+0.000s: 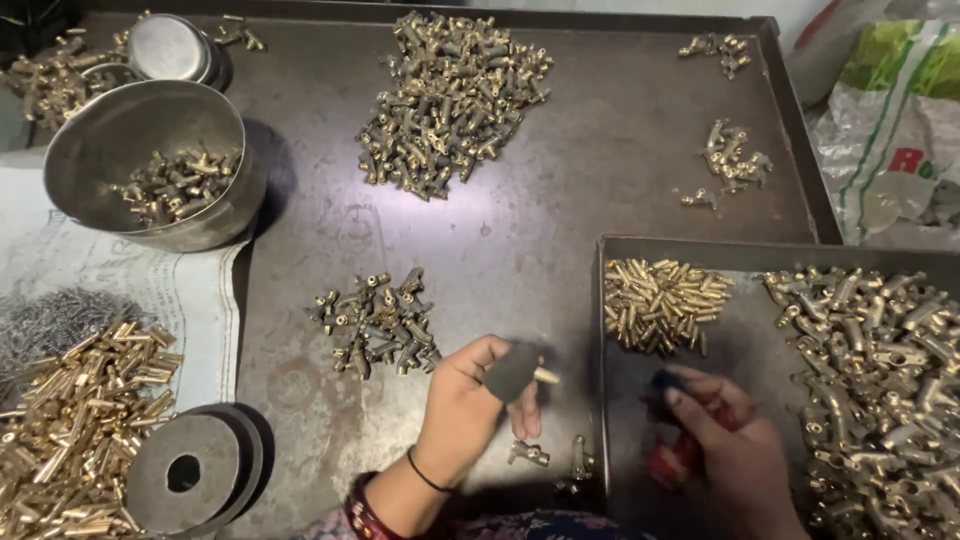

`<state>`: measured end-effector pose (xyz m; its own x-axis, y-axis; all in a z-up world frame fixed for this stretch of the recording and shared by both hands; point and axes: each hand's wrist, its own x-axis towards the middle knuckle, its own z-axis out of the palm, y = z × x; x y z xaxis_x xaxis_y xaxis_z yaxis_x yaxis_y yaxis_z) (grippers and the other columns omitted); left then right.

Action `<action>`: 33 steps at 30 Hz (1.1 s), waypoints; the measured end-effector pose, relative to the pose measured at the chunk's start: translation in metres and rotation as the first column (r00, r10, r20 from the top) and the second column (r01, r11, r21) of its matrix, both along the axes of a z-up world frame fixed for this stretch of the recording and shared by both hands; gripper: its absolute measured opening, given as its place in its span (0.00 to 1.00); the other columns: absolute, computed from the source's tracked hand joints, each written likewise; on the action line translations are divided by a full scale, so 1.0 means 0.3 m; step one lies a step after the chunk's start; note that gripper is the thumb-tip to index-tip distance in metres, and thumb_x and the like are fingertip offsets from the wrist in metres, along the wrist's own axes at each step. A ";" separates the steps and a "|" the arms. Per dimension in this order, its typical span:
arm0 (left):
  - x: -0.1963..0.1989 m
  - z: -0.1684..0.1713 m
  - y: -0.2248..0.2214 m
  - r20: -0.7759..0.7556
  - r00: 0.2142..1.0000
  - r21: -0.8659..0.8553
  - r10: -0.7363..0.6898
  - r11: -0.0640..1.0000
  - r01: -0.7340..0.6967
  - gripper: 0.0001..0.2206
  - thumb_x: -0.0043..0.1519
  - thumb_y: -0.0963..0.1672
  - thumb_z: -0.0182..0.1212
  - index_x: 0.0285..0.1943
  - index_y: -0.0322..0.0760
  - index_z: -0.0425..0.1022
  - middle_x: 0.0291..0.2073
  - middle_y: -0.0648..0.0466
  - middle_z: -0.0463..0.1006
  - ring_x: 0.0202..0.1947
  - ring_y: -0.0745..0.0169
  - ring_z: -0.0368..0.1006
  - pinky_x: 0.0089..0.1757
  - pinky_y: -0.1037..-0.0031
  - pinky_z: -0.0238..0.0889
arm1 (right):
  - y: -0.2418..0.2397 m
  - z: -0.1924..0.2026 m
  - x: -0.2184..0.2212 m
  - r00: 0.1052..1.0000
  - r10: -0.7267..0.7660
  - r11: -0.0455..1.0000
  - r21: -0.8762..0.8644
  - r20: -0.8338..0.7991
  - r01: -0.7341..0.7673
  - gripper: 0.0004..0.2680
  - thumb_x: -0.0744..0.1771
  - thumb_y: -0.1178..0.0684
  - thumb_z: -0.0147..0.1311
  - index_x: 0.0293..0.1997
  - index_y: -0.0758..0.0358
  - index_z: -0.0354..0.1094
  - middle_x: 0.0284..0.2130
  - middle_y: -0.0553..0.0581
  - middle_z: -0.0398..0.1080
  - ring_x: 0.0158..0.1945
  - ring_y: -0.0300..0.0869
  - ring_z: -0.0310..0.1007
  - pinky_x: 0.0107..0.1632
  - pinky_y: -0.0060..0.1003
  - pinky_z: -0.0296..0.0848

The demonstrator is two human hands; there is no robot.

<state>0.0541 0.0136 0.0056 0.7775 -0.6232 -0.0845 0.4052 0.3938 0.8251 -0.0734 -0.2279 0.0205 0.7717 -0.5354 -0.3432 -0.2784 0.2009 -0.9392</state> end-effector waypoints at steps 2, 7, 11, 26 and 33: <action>0.000 -0.015 0.015 -0.035 0.999 0.027 -0.015 1.000 0.016 0.08 0.68 0.40 0.55 0.47 0.22 0.74 0.27 0.44 0.81 0.23 0.60 0.79 0.25 0.74 0.69 | 0.002 -0.059 -0.042 0.991 0.127 0.977 -0.180 0.044 -0.117 0.03 0.65 0.63 0.54 0.39 0.69 0.70 0.45 0.45 0.78 0.43 0.33 0.77 0.44 0.31 0.76; -0.088 -0.045 -0.054 -0.115 0.914 -0.098 -0.390 0.920 0.380 0.25 0.67 0.37 0.54 0.75 0.30 0.59 0.31 0.48 0.79 0.25 0.63 0.75 0.29 0.77 0.69 | 0.033 -0.091 -0.047 0.860 0.488 0.870 -0.003 -0.153 -0.494 0.12 0.65 0.61 0.61 0.55 0.60 0.74 0.24 0.55 0.68 0.22 0.37 0.63 0.25 0.32 0.63; -0.110 -0.094 -0.055 -0.068 0.893 0.053 -0.444 0.892 0.448 0.24 0.71 0.38 0.55 0.77 0.27 0.59 0.26 0.48 0.75 0.20 0.65 0.71 0.24 0.79 0.64 | 0.044 -0.090 -0.056 0.782 0.614 0.773 0.121 0.105 -0.623 0.09 0.66 0.62 0.58 0.52 0.67 0.73 0.36 0.57 0.80 0.38 0.35 0.77 0.39 0.28 0.72; -0.048 -0.156 0.160 0.725 0.291 0.677 -0.624 0.724 -0.133 0.18 0.54 0.38 0.61 0.54 0.41 0.78 0.40 0.51 0.81 0.49 0.48 0.74 0.52 0.62 0.67 | 0.031 -0.093 -0.091 0.986 0.097 0.992 -0.061 -0.137 -0.106 0.09 0.65 0.62 0.58 0.48 0.69 0.76 0.24 0.53 0.74 0.23 0.32 0.68 0.25 0.28 0.67; -0.075 -0.034 0.052 0.197 0.918 0.558 -0.345 0.809 0.185 0.14 0.56 0.38 0.66 0.51 0.35 0.80 0.36 0.57 0.82 0.38 0.70 0.76 0.43 0.77 0.71 | 0.148 0.019 -0.071 0.906 0.383 0.786 -0.452 -0.179 -0.422 0.10 0.62 0.62 0.61 0.46 0.62 0.77 0.38 0.49 0.75 0.23 0.32 0.68 0.24 0.28 0.66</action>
<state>0.0316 0.0293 -0.0047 0.6283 -0.7323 -0.2627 0.1546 -0.2134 0.9646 -0.0947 -0.1834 0.0261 0.9362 -0.2917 -0.1961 -0.3065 -0.4048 -0.8615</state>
